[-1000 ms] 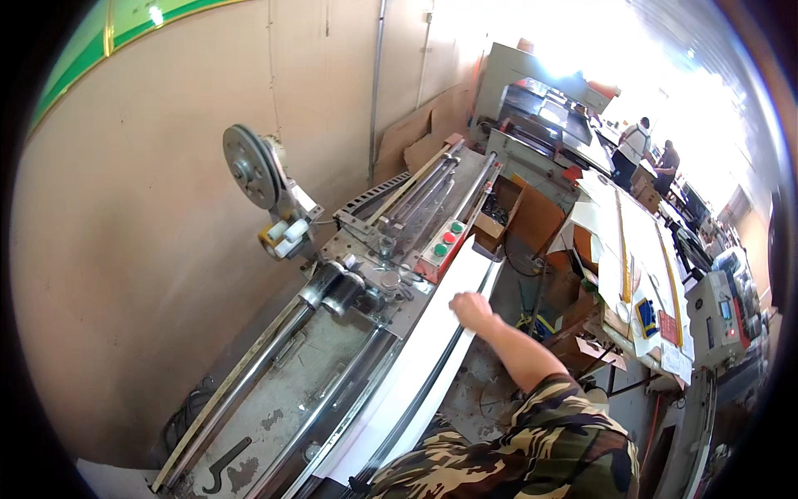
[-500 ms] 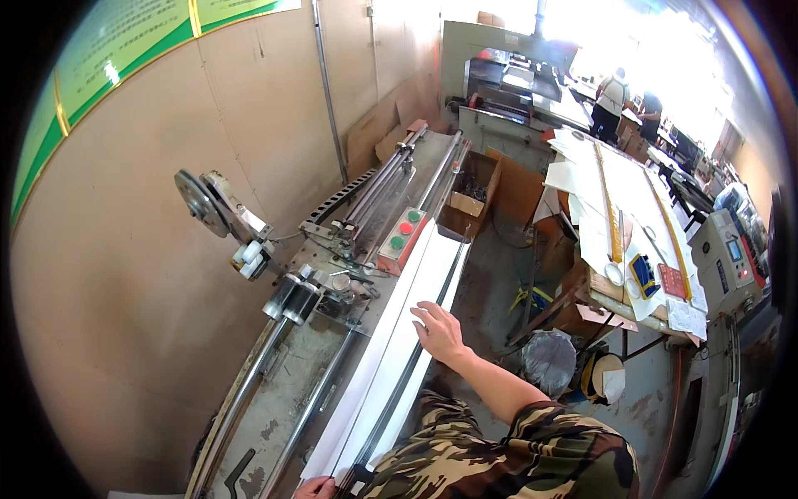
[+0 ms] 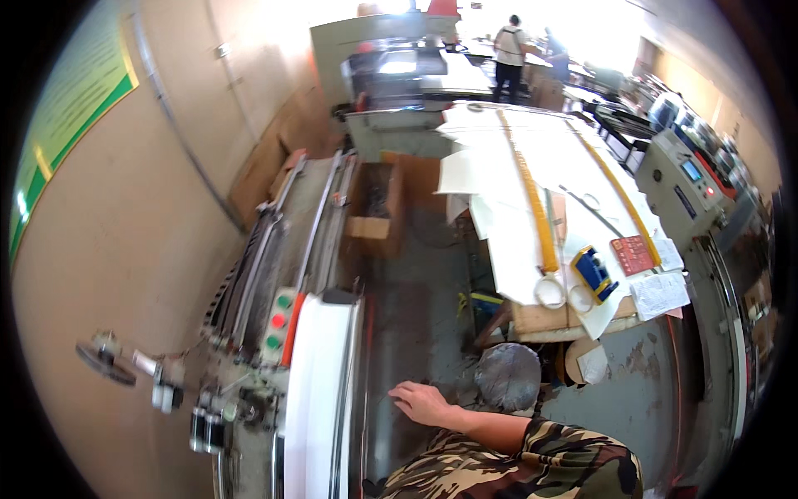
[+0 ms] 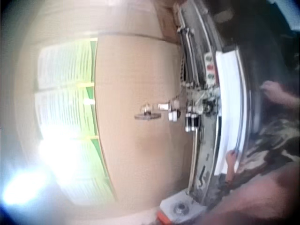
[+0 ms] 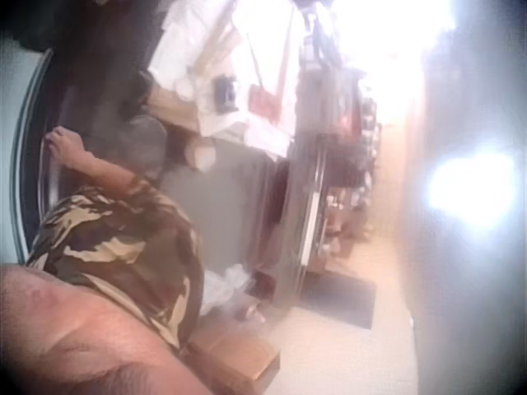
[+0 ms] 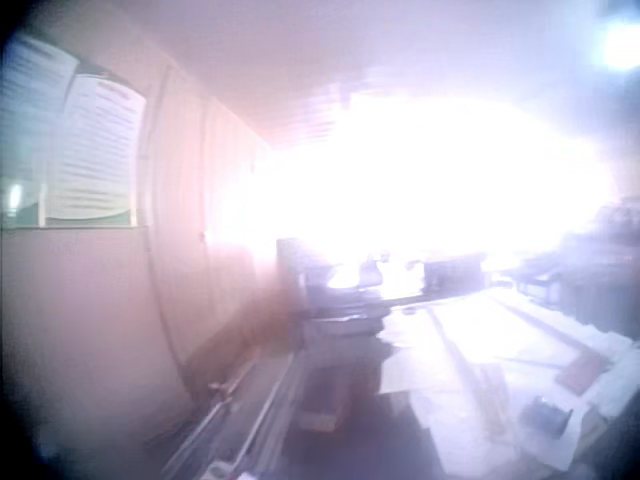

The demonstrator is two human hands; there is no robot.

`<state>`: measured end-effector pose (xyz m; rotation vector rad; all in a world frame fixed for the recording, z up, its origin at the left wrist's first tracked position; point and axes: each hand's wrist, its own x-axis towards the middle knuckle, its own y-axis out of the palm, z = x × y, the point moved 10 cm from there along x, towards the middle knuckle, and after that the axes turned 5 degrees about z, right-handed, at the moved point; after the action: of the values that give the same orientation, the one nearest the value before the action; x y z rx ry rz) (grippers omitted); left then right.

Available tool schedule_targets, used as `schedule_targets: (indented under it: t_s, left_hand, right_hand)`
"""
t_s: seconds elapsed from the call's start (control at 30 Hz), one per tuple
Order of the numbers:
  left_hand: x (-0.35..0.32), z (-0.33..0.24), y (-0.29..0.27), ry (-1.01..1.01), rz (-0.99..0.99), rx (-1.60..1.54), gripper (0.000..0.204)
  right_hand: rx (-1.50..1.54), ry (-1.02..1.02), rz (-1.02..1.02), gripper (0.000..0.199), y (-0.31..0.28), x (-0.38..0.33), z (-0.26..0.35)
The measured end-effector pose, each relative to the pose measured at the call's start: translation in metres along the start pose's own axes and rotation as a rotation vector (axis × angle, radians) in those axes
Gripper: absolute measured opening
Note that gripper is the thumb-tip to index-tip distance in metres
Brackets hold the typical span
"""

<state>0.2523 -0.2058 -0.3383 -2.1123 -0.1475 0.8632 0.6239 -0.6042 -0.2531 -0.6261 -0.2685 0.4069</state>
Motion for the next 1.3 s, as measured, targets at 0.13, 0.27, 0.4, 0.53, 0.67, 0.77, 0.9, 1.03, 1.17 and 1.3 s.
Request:
schedule_targets:
  t_s: [0.13, 0.27, 0.4, 0.53, 0.67, 0.77, 0.9, 1.03, 1.17, 1.3]
  left_hand:
    - [0.024, 0.013, 0.003, -0.2, 0.155, 0.187, 0.041]
    - [0.077, -0.03, -0.016, -0.206, 0.159, 0.364, 0.049]
    - [0.16, -0.115, -0.03, 0.059, 0.002, 0.393, 0.035]
    - [0.234, -0.303, -0.049, 0.189, -0.004, 0.205, 0.041]
    - [0.306, -0.47, -0.05, 0.352, -0.051, 0.125, 0.029]
    - [0.36, -0.558, -0.029, 0.495, 0.055, 0.16, 0.027]
    - [0.379, -0.701, -0.045, 0.701, 0.087, 0.047, 0.024]
    - [0.415, -0.783, -0.044, 0.864, 0.07, 0.007, 0.026]
    - [0.46, -0.825, -0.015, 1.048, -0.126, 0.3, 0.017]
    - [0.501, -0.861, 0.013, 0.993, -0.029, 0.365, 0.017]
  right_hand:
    - [-0.012, 0.067, 0.048, 0.026, -0.058, 0.026, -0.045]
    - [-0.023, 0.047, 0.035, 0.028, -0.114, 0.108, -0.056]
    - [-0.092, -0.031, -0.089, 0.03, -0.185, 0.215, -0.082]
    - [-0.29, 0.04, -0.251, 0.033, -0.29, 0.299, -0.136]
    - [-0.47, 0.369, -0.35, 0.038, -0.399, 0.318, -0.249]
    - [-0.54, 0.634, -0.445, 0.036, -0.492, 0.279, -0.328]
    - [-0.7, 0.979, -0.552, 0.039, -0.612, 0.208, -0.406]
    - [-0.77, 1.174, -0.623, 0.041, -0.685, 0.188, -0.451]
    - [-0.739, 1.169, -0.671, 0.044, -0.721, 0.225, -0.515]
    - [-0.708, 1.185, -0.64, 0.055, -0.741, 0.28, -0.576]
